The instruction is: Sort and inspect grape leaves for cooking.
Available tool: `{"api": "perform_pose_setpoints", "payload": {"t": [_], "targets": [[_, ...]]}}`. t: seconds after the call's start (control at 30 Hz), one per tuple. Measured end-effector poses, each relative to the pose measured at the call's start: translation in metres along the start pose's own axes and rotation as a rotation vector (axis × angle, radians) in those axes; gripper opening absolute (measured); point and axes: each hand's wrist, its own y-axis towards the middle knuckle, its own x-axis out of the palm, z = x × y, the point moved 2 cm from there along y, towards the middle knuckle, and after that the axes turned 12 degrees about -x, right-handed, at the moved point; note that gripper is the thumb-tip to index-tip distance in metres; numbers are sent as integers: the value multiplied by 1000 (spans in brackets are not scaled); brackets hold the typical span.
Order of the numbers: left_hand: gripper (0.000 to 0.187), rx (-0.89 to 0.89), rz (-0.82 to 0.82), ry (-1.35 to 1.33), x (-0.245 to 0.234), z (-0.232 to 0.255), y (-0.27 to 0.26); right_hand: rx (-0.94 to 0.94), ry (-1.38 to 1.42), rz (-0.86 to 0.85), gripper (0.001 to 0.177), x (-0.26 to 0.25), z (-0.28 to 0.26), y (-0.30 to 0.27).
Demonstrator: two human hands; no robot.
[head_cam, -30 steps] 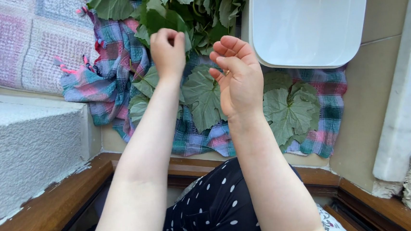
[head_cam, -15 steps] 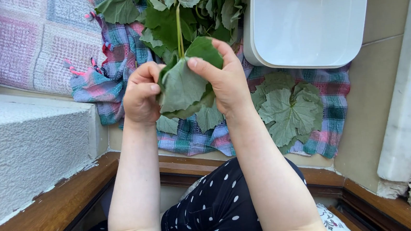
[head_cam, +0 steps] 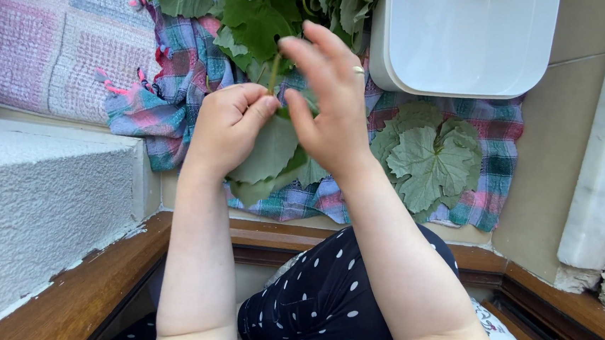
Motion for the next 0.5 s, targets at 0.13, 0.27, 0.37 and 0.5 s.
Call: {"api": "perform_pose_setpoints", "payload": {"t": [0.13,0.27,0.37,0.5], "targets": [[21,-54,-284,-131,-8,-3,1,-371,-279,-127,32,8,6,-14],[20,-148,-338,-82,-7,-10,1,-269,-304,-306,5,13,20,-22],[19,-9,-216,4,-2,0,-5,-132,-303,-393,14,19,28,-28],[14,133,48,225,13,21,-12,87,-142,-360,25,19,44,-34]]}}
